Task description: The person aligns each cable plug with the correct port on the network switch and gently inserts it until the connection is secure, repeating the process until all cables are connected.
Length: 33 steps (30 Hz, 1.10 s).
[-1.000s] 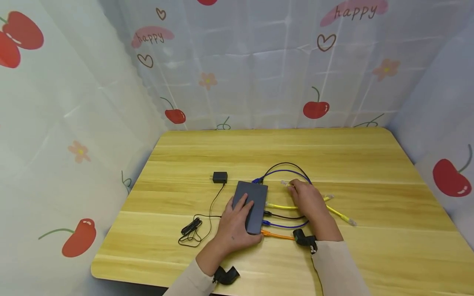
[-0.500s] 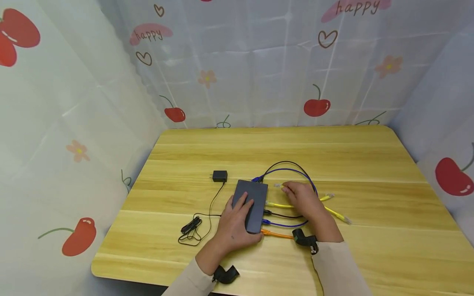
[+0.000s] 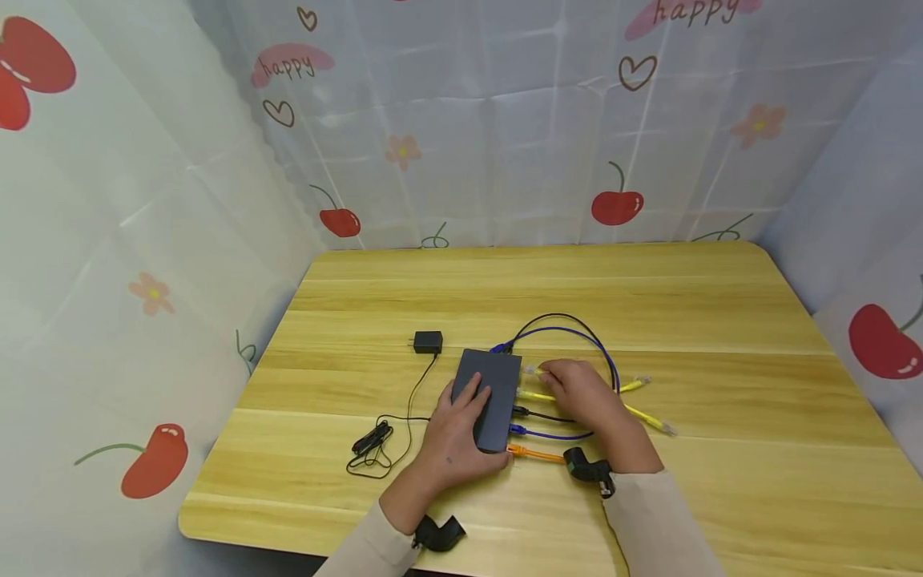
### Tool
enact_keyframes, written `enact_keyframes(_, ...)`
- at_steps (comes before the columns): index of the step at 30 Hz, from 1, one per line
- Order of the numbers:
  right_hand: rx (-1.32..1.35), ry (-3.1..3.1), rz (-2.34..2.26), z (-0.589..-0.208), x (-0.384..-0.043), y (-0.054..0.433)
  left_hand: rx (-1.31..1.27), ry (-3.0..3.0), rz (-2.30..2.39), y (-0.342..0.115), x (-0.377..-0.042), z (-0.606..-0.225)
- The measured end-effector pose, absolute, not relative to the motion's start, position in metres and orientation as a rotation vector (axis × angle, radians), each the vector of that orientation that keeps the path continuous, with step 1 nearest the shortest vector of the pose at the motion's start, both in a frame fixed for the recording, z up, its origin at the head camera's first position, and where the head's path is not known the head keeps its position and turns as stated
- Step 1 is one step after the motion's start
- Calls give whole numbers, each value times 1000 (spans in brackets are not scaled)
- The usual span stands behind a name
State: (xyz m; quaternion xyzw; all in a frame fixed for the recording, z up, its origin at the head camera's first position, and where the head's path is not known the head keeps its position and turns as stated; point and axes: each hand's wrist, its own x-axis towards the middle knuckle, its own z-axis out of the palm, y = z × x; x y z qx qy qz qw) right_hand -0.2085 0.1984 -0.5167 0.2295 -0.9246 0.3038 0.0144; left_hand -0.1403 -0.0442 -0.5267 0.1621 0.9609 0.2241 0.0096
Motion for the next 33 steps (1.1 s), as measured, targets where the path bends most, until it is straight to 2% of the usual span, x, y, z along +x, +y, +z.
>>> enact_keyframes(33, 753, -2847, 905, -520, -206, 191, 529, 2925, 870, -46, -137, -524)
